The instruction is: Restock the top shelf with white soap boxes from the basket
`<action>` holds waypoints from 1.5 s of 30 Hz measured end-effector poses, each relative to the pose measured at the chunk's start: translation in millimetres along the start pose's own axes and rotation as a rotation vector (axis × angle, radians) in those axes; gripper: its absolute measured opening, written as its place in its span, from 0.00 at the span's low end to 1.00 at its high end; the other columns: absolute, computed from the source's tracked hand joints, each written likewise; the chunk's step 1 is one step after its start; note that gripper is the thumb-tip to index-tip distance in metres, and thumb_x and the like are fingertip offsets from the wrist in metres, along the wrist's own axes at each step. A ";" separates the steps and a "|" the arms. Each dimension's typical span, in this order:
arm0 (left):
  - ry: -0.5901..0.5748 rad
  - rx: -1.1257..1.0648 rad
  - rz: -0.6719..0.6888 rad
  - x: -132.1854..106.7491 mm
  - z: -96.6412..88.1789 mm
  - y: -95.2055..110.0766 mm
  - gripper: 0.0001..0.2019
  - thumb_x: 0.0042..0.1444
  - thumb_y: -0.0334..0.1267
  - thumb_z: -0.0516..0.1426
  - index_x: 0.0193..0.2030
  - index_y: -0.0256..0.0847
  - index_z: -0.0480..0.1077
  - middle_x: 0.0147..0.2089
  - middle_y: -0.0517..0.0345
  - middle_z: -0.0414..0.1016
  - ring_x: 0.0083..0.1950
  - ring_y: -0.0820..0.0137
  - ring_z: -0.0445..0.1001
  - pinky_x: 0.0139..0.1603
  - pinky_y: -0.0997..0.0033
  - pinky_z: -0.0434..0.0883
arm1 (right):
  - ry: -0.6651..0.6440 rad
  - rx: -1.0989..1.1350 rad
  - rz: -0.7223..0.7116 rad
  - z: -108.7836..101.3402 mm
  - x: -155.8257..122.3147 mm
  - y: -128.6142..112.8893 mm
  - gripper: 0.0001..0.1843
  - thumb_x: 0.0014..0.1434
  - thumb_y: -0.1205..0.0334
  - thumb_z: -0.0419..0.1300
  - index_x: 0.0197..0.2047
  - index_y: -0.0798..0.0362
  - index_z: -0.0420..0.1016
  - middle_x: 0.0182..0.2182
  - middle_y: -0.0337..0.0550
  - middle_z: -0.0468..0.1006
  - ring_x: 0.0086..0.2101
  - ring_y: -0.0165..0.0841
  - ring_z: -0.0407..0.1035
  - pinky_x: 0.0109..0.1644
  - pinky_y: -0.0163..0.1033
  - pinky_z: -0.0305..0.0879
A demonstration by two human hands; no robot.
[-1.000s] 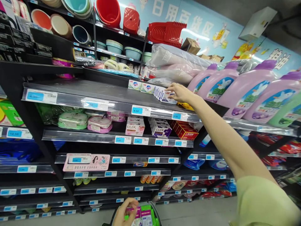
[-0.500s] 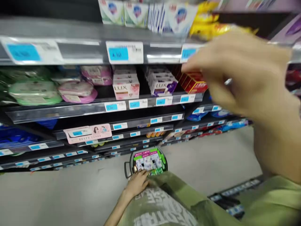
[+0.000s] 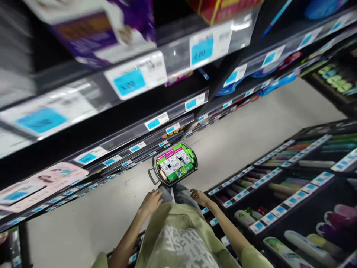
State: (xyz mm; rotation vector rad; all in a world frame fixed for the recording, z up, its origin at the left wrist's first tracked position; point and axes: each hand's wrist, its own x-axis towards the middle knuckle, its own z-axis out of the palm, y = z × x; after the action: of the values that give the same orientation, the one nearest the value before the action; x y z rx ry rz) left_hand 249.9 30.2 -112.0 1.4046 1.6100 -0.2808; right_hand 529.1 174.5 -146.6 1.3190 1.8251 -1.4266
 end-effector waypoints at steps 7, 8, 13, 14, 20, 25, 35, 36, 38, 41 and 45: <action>-0.187 0.033 -0.101 136.5 37.2 -60.6 0.22 0.58 0.30 0.58 0.61 0.40 0.71 0.62 0.44 0.73 0.64 0.56 0.72 0.63 0.60 0.69 | 0.091 0.330 0.272 79.0 79.1 84.4 0.23 0.56 0.69 0.62 0.56 0.55 0.71 0.56 0.57 0.76 0.57 0.45 0.73 0.65 0.46 0.65; -0.195 0.035 -0.128 155.6 41.9 -66.5 0.22 0.58 0.30 0.59 0.60 0.40 0.71 0.62 0.45 0.74 0.63 0.58 0.73 0.62 0.61 0.70 | 0.115 0.386 0.318 85.6 96.4 90.6 0.25 0.58 0.67 0.62 0.59 0.56 0.68 0.58 0.58 0.75 0.56 0.45 0.74 0.65 0.46 0.66; -0.132 0.065 -0.196 243.5 63.1 -78.5 0.25 0.59 0.31 0.59 0.63 0.38 0.67 0.62 0.43 0.71 0.64 0.58 0.70 0.65 0.60 0.67 | 0.197 0.670 0.542 102.5 193.2 106.3 0.34 0.66 0.52 0.58 0.68 0.60 0.54 0.58 0.62 0.74 0.49 0.42 0.77 0.49 0.42 0.77; -0.112 0.069 -0.185 259.7 67.8 -78.6 0.25 0.59 0.31 0.59 0.65 0.38 0.66 0.63 0.42 0.70 0.65 0.57 0.69 0.66 0.60 0.66 | 0.197 0.722 0.576 103.8 212.9 107.8 0.35 0.68 0.50 0.56 0.69 0.60 0.53 0.57 0.61 0.75 0.46 0.41 0.78 0.45 0.41 0.78; -0.085 0.062 -0.102 338.7 101.4 -82.8 0.24 0.60 0.32 0.59 0.64 0.35 0.68 0.66 0.41 0.66 0.67 0.54 0.65 0.69 0.59 0.62 | 0.198 0.817 0.717 108.3 305.2 114.4 0.40 0.64 0.43 0.61 0.66 0.65 0.56 0.58 0.64 0.74 0.53 0.46 0.75 0.52 0.45 0.76; -0.106 0.022 -0.045 370.7 124.1 -82.2 0.23 0.61 0.31 0.58 0.64 0.36 0.68 0.65 0.44 0.67 0.67 0.54 0.64 0.72 0.57 0.60 | 0.244 0.760 0.843 107.8 341.4 108.9 0.53 0.58 0.38 0.66 0.70 0.65 0.49 0.66 0.69 0.63 0.64 0.56 0.63 0.69 0.55 0.60; -0.066 -0.096 0.035 391.4 144.0 -82.5 0.22 0.61 0.29 0.56 0.62 0.34 0.70 0.61 0.39 0.70 0.66 0.50 0.65 0.70 0.51 0.63 | 0.414 0.759 1.055 104.3 376.0 112.1 0.47 0.55 0.42 0.68 0.64 0.63 0.54 0.61 0.71 0.65 0.57 0.55 0.70 0.61 0.52 0.68; -0.059 -0.119 0.038 391.7 143.4 -83.6 0.22 0.60 0.29 0.56 0.62 0.35 0.70 0.61 0.40 0.70 0.66 0.50 0.65 0.70 0.51 0.63 | 0.432 0.754 1.044 105.3 374.6 112.9 0.46 0.55 0.43 0.69 0.64 0.63 0.54 0.61 0.70 0.65 0.57 0.56 0.70 0.61 0.53 0.67; -0.044 -0.175 0.041 391.7 141.2 -85.3 0.23 0.60 0.30 0.58 0.63 0.38 0.69 0.61 0.41 0.70 0.67 0.50 0.65 0.70 0.50 0.62 | 0.459 0.746 0.997 108.1 369.2 113.5 0.46 0.54 0.43 0.69 0.63 0.62 0.55 0.61 0.69 0.66 0.57 0.58 0.70 0.61 0.55 0.67; -0.035 -0.263 0.038 391.5 136.6 -84.7 0.29 0.57 0.35 0.63 0.66 0.41 0.65 0.64 0.42 0.69 0.69 0.50 0.64 0.69 0.49 0.63 | 0.462 0.756 0.839 114.3 353.5 111.0 0.41 0.53 0.46 0.69 0.61 0.59 0.59 0.59 0.64 0.70 0.57 0.53 0.71 0.61 0.54 0.67; -0.179 -0.639 0.018 388.7 129.7 -77.5 0.42 0.47 0.38 0.71 0.69 0.43 0.61 0.65 0.43 0.70 0.67 0.51 0.68 0.66 0.54 0.67 | 0.402 0.791 0.565 125.4 319.8 101.9 0.37 0.46 0.51 0.73 0.55 0.52 0.65 0.47 0.48 0.80 0.48 0.44 0.77 0.54 0.46 0.71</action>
State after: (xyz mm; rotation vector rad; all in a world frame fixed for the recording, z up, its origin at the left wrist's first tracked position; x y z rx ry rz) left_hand 288.5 167.2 -504.0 0.8735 1.3694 0.1161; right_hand 459.6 185.2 -497.9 2.4103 0.9059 -1.6757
